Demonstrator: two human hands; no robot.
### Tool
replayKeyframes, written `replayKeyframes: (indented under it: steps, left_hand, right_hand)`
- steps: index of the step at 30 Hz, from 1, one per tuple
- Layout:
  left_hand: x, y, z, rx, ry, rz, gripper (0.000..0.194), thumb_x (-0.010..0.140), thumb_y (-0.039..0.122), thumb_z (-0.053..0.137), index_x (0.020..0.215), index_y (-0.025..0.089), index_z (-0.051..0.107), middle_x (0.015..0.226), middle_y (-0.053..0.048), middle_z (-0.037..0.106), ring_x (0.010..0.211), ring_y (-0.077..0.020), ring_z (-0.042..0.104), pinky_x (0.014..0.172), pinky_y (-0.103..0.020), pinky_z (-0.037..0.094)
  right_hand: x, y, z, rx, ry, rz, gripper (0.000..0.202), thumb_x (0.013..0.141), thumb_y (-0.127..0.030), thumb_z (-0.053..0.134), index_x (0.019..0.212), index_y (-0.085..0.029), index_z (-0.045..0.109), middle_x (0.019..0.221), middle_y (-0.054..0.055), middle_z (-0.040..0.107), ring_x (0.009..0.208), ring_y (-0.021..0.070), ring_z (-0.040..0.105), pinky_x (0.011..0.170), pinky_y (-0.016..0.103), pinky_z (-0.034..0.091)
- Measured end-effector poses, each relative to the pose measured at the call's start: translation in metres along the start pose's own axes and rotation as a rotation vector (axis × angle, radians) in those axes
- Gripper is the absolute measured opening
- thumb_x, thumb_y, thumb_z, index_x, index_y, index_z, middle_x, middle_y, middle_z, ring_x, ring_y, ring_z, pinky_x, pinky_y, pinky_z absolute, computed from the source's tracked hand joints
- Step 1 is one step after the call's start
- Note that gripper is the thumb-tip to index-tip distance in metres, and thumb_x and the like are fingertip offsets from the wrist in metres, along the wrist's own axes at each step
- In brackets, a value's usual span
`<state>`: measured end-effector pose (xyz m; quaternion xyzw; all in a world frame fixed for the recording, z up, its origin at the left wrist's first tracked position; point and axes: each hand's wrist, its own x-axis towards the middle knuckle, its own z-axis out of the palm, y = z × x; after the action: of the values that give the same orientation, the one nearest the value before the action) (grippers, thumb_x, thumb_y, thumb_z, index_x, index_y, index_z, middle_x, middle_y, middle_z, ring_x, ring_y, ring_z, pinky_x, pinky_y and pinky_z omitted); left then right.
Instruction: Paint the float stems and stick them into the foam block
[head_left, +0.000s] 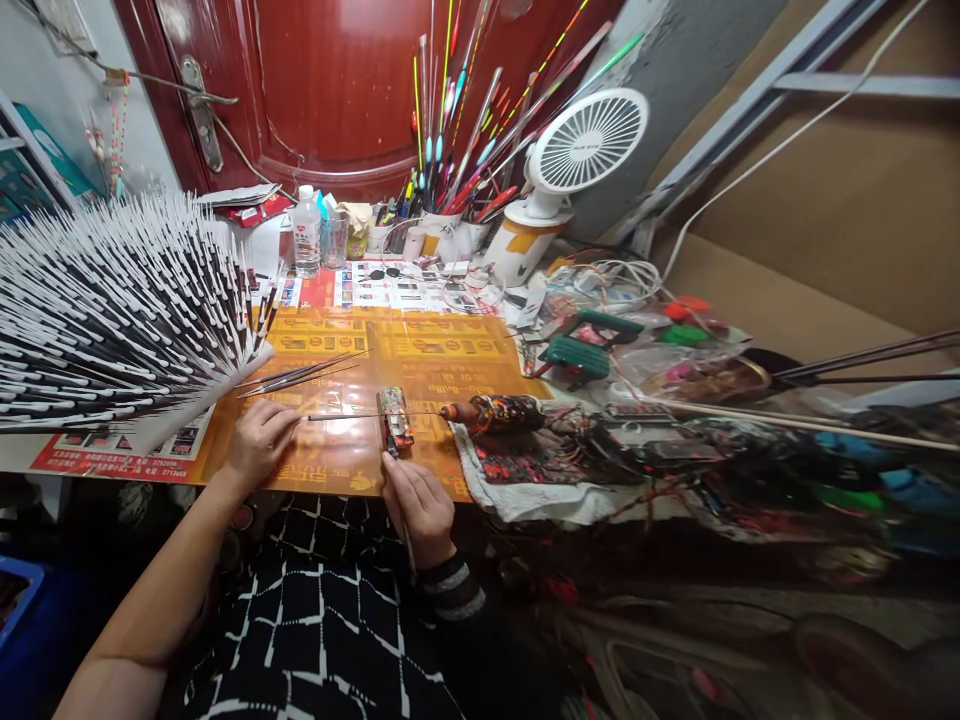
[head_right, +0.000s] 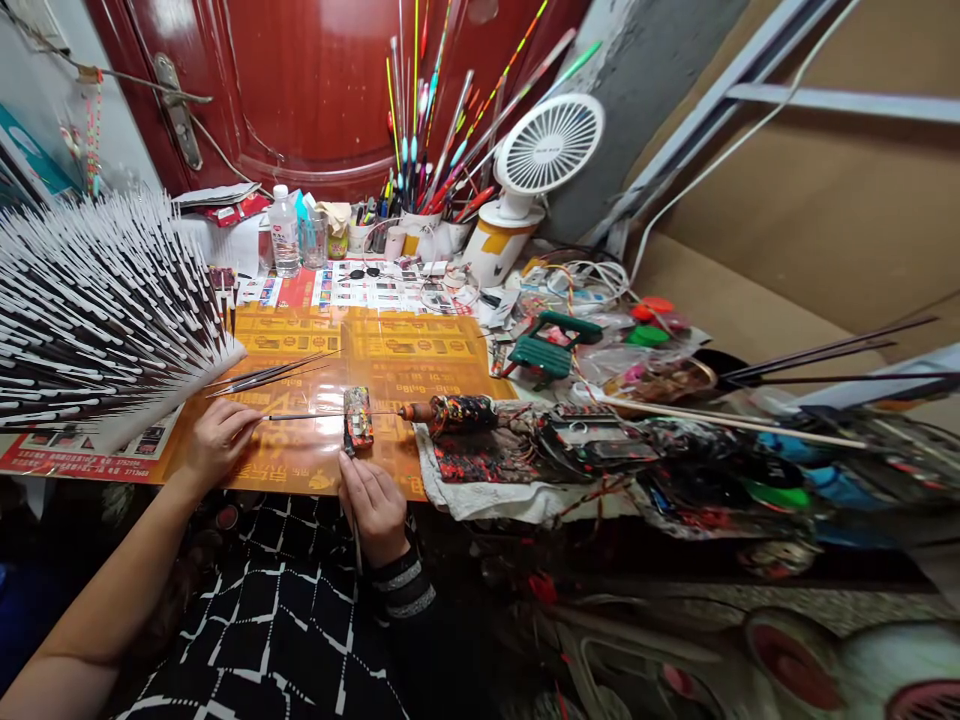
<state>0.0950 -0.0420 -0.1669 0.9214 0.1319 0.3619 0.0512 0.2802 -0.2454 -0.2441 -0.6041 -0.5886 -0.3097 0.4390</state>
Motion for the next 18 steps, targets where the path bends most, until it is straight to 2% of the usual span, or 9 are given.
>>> replayKeyframes:
  steps: [7,14,16,18]
  left_hand:
    - [0.0,-0.001,0.0,-0.002,-0.003,-0.006,0.017,0.101,0.023,0.053,0.101,0.019,0.07,0.089,-0.005,0.071,0.083,-0.0182,0.059,0.078,-0.032,0.049]
    - [-0.002,0.001,0.005,0.039,0.028,-0.016,0.021,0.101,0.022,0.051,0.096,0.019,0.07,0.087,-0.005,0.069,0.081,-0.018,0.059,0.075,-0.032,0.049]
    - [-0.006,0.007,0.0,0.071,0.036,-0.027,0.021,0.101,0.021,0.05,0.096,0.018,0.07,0.086,-0.005,0.069,0.081,-0.0183,0.059,0.075,-0.033,0.05]
    - [-0.012,0.014,-0.014,0.126,0.041,-0.052,0.02,0.101,0.023,0.051,0.097,0.017,0.07,0.085,-0.006,0.068,0.081,-0.0189,0.059,0.076,-0.034,0.051]
  right_hand:
    - [-0.001,0.0,0.001,0.001,0.002,0.018,0.066,0.093,-0.007,0.06,0.155,-0.019,0.04,0.112,0.01,0.075,0.097,0.0193,0.072,0.088,0.033,0.06]
    - [-0.002,0.004,-0.007,0.06,0.03,-0.033,0.061,0.088,-0.003,0.065,0.146,-0.017,0.052,0.102,0.009,0.076,0.087,0.0191,0.072,0.083,0.032,0.061]
    - [-0.003,0.005,-0.013,0.126,0.023,-0.059,0.062,0.085,0.0,0.066,0.144,-0.017,0.055,0.1,0.008,0.076,0.084,0.0185,0.072,0.081,0.031,0.06]
    - [-0.006,0.009,-0.019,0.197,-0.003,-0.089,0.062,0.085,0.0,0.065,0.143,-0.019,0.056,0.098,0.007,0.077,0.082,0.0189,0.073,0.079,0.031,0.06]
